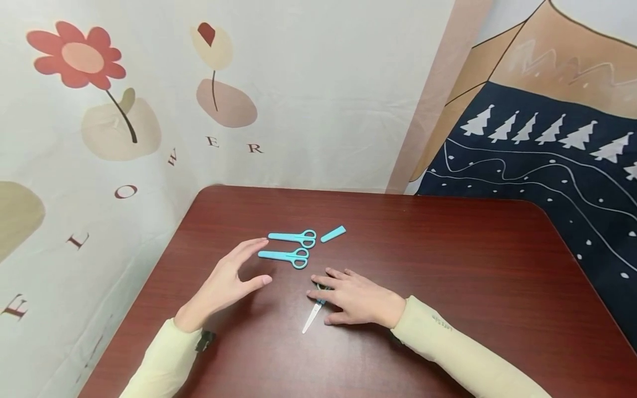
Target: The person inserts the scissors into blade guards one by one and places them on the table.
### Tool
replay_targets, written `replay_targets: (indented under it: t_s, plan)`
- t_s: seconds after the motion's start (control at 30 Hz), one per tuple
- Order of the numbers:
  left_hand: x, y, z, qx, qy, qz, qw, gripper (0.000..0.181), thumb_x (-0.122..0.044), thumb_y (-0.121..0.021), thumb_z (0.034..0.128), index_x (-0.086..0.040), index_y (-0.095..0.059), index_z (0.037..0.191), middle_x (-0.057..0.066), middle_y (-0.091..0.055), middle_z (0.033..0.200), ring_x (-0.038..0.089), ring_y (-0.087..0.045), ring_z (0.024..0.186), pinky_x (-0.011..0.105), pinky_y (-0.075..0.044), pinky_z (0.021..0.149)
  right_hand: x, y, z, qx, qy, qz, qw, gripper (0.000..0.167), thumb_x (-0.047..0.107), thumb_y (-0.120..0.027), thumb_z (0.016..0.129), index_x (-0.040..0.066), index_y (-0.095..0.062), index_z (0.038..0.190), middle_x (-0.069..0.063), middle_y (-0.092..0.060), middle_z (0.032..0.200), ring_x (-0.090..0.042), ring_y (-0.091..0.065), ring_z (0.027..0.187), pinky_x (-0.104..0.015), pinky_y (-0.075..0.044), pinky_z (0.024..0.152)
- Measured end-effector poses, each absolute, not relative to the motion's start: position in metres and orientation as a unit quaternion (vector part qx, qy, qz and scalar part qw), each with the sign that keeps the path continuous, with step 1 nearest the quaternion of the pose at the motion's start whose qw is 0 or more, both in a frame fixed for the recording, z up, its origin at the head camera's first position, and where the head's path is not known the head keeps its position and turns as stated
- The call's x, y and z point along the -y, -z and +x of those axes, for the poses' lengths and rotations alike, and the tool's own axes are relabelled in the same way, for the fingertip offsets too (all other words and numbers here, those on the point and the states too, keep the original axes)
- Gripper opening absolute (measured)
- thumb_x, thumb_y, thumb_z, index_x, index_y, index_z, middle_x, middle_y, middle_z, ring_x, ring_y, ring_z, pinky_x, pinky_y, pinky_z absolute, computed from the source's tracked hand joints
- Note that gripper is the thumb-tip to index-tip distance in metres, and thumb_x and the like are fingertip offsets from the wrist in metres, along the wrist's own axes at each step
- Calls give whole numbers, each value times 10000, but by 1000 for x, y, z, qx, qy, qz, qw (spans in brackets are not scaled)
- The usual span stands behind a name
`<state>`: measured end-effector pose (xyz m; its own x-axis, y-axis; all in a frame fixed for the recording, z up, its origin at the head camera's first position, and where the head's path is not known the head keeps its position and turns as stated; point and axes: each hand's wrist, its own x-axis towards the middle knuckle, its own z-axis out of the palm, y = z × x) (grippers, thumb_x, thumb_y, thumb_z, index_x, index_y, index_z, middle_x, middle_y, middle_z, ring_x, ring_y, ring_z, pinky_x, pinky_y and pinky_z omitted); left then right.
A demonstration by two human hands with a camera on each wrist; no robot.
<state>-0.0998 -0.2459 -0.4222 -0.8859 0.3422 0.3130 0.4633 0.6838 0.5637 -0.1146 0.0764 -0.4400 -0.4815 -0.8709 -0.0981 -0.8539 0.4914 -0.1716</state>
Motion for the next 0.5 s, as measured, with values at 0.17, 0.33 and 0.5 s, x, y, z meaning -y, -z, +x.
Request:
replay_targets:
  t_s: [0.17,0.33,0.5]
  plan:
    - [242,424,-101,908,336,-231,92,738,-292,-883,839,-175,-556,1490,-13,-546,1490,217,-535,1346,298,-423,1081,-81,441,-115,-846,59,-529,31,458,423,-739,966,248,-667,1383,-60,-559,1477,-321,-535,1360,-457,-481,1074]
    - [236,423,-101,905,346,-235,81,725,-295,-881,843,-191,-562,1486,-33,-544,1487,210,-528,1354,300,-415,1094,-86,441,-115,-840,94,-535,9,325,332,-803,928,211,-745,1225,-28,-634,1230,-210,-609,1089,-305,-519,949]
    - [231,422,-103,906,347,-233,63,714,-340,-860,866,-215,-552,1497,-40,-536,1492,209,-517,1366,408,-433,1091,-90,441,-114,-850,103,-516,20,184,261,-833,905,197,-765,1064,34,-603,1030,-146,-553,911,-215,-494,825]
